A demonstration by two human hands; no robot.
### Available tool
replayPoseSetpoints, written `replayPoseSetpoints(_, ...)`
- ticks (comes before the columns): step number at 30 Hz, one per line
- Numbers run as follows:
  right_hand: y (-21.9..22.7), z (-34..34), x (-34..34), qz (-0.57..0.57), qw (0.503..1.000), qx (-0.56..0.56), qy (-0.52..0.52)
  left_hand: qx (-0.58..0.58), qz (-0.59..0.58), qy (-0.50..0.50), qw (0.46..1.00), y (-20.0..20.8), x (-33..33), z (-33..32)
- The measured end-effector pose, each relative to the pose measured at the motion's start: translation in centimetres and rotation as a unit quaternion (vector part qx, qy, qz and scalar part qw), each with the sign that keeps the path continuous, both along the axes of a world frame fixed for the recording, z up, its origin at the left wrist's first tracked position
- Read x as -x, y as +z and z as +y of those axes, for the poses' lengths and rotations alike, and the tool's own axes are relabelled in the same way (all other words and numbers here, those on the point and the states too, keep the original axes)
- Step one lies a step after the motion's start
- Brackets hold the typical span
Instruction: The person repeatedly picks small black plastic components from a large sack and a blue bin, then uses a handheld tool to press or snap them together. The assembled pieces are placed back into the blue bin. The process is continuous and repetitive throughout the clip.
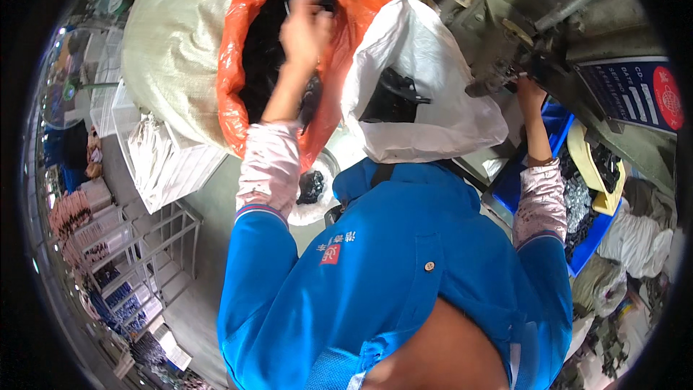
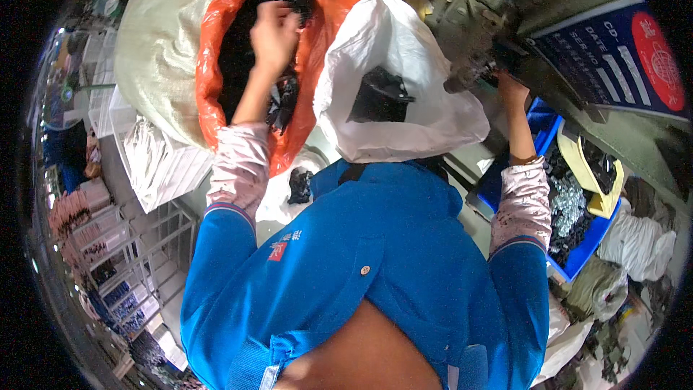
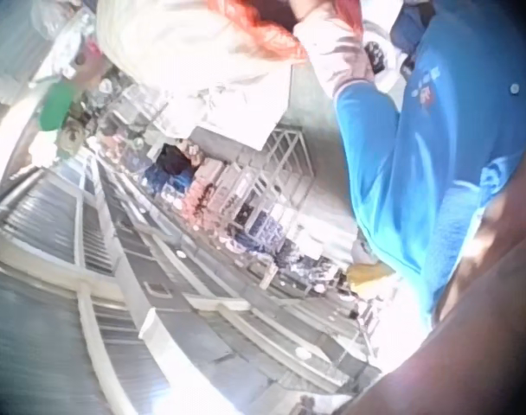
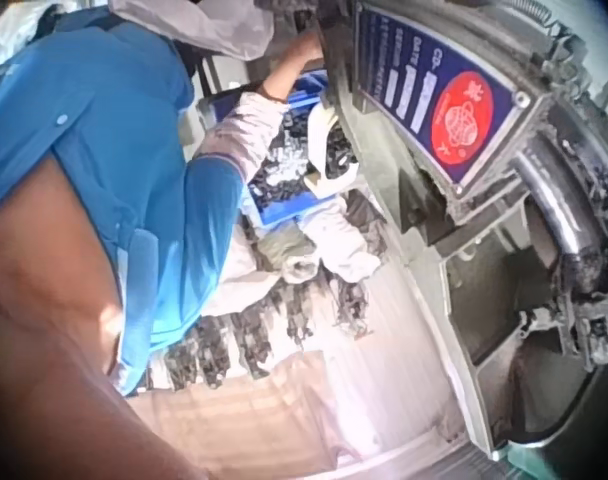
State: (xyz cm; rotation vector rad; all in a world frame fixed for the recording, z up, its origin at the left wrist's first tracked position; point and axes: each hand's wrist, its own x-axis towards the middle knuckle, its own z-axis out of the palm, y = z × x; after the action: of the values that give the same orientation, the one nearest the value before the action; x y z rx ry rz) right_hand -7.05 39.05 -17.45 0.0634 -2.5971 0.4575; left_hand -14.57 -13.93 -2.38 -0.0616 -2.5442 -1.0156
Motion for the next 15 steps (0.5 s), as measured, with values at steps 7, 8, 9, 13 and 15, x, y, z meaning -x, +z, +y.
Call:
replayPoseSetpoints(7, 16.9, -12.7, -5.7, -0.076, 0.760, 0.645, -0.018, 0.157, -0.207, 0.141, 0.955, -4.8, 6.2, -9.3)
replayPoseSetpoints(8, 17.9, -13.3, -6.3, -0.064, 0.722, 0.689, 0.013, 0.130, -0.194, 0.123, 0.965, -6.1, 6.4, -10.1)
replayPoseSetpoints(9, 18.8, -13.9, -6.7, -0.070, 0.709, 0.701, 0.025, 0.122, -0.201, 0.125, 0.964, -6.1, 6.4, -10.0)
replayPoseSetpoints(13, 20.9, -15.1, -7.5, -0.110, 0.686, 0.715, 0.077, -0.219, -0.224, 0.061, 0.948, -5.8, 4.3, -11.7)
replayPoseSetpoints(15, 20.6, -14.9, -7.4, -0.129, 0.715, 0.679, 0.102, -0.309, -0.194, 0.042, 0.930, -3.4, 1.9, -9.4)
